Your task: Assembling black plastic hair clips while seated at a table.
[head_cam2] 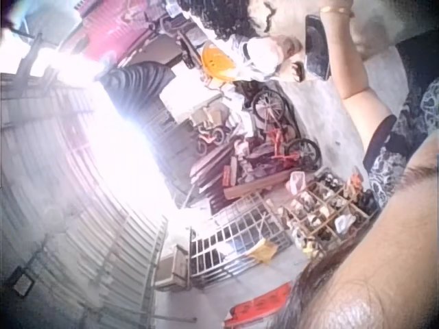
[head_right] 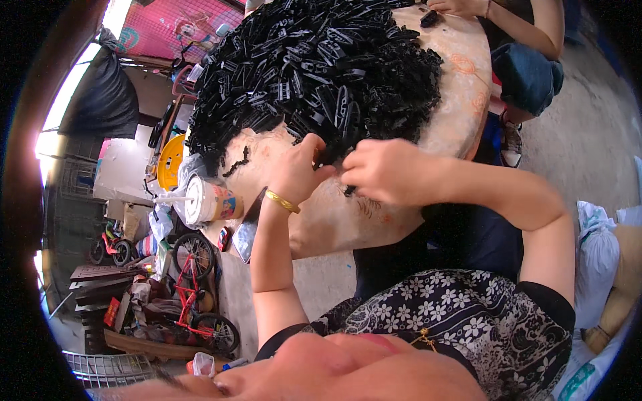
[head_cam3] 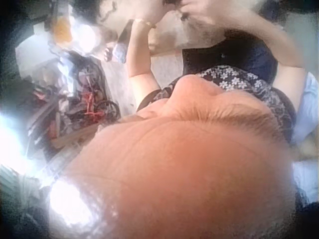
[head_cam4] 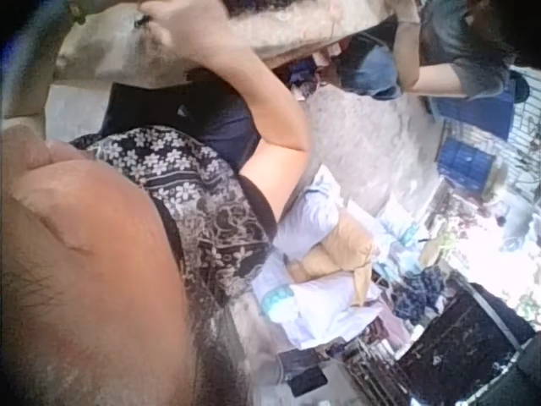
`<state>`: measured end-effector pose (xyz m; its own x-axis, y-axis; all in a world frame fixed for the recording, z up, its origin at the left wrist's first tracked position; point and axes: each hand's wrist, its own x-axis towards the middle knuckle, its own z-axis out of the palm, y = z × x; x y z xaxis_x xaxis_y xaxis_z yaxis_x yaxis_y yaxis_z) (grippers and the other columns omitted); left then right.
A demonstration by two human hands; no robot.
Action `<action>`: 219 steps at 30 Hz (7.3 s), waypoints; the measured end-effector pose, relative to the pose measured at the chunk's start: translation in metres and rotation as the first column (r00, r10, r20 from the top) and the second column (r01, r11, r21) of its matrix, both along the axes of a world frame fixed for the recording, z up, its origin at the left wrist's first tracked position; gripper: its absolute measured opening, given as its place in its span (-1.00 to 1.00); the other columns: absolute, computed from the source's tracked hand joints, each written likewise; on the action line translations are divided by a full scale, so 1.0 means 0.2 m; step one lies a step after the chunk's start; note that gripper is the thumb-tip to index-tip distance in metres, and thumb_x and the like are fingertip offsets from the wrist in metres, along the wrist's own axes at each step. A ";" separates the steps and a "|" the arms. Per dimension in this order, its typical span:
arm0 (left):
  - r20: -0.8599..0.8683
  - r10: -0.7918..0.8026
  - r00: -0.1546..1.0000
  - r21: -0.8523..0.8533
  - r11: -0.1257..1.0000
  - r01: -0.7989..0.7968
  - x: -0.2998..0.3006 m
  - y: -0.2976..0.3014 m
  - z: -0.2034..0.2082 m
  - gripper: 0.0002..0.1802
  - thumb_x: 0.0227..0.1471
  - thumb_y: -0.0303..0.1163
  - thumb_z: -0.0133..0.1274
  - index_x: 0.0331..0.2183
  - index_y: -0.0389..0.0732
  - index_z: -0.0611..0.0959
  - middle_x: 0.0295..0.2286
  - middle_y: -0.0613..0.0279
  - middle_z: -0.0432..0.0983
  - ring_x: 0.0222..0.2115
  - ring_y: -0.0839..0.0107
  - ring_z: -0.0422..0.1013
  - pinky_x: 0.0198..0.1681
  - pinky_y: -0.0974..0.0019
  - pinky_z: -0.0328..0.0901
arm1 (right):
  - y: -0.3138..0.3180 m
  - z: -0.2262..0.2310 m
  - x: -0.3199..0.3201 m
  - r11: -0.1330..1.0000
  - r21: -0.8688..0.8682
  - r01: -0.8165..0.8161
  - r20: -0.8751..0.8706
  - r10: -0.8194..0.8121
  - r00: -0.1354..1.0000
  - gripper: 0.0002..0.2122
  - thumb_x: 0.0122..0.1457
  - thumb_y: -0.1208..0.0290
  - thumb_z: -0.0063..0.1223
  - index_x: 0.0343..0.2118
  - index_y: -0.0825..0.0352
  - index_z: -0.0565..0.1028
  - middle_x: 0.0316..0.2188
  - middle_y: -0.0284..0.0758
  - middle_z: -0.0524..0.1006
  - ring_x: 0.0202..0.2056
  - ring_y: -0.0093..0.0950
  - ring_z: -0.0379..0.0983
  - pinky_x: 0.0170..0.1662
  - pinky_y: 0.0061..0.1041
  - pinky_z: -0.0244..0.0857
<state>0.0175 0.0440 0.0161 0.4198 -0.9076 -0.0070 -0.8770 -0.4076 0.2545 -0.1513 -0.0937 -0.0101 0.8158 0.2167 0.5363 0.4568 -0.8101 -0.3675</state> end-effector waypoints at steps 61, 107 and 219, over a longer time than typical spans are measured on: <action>0.428 -0.048 0.902 -0.356 0.909 0.218 -0.17 -0.22 -0.15 -0.61 -0.16 -0.48 0.11 -0.19 -0.28 0.48 -0.24 0.06 0.37 -0.23 0.10 0.33 -0.17 0.18 0.31 | -0.21 0.03 -0.09 0.945 -0.059 0.321 -0.088 -0.325 0.942 -0.79 -0.04 0.30 0.13 -0.39 0.32 0.48 -0.50 -0.24 0.48 -0.39 -0.28 0.48 -0.33 -0.37 0.35; -0.936 -0.330 0.125 -0.353 0.867 -0.352 -0.12 -0.09 -0.08 -0.68 0.08 -0.50 0.02 -0.10 -0.39 0.44 -0.22 0.06 0.47 -0.22 0.27 0.48 -0.08 0.26 0.42 | -0.13 0.07 -0.02 0.938 -0.154 0.310 0.440 -0.216 0.872 -0.82 -0.14 0.47 0.04 -0.41 0.36 0.51 -0.41 -0.35 0.47 -0.32 -0.39 0.41 -0.31 -0.47 0.37; -0.878 -0.453 -0.155 -0.382 0.858 -0.344 -0.13 -0.10 -0.09 -0.53 0.25 -0.22 -0.26 0.09 -0.28 0.23 -0.21 0.05 0.45 -0.25 0.28 0.48 -0.07 0.20 0.38 | -0.13 0.07 0.00 0.905 0.415 0.094 0.291 -0.230 0.929 -0.86 -0.08 0.67 0.14 -0.41 0.36 0.56 -0.42 -0.28 0.55 -0.35 -0.37 0.49 -0.32 -0.51 0.39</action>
<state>-0.0088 0.0247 -0.0029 0.2407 -0.9704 -0.0195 0.5121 0.1099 0.8519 -0.1515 -0.1206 0.0039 0.5854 -0.1838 0.7896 0.4800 -0.7063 -0.5203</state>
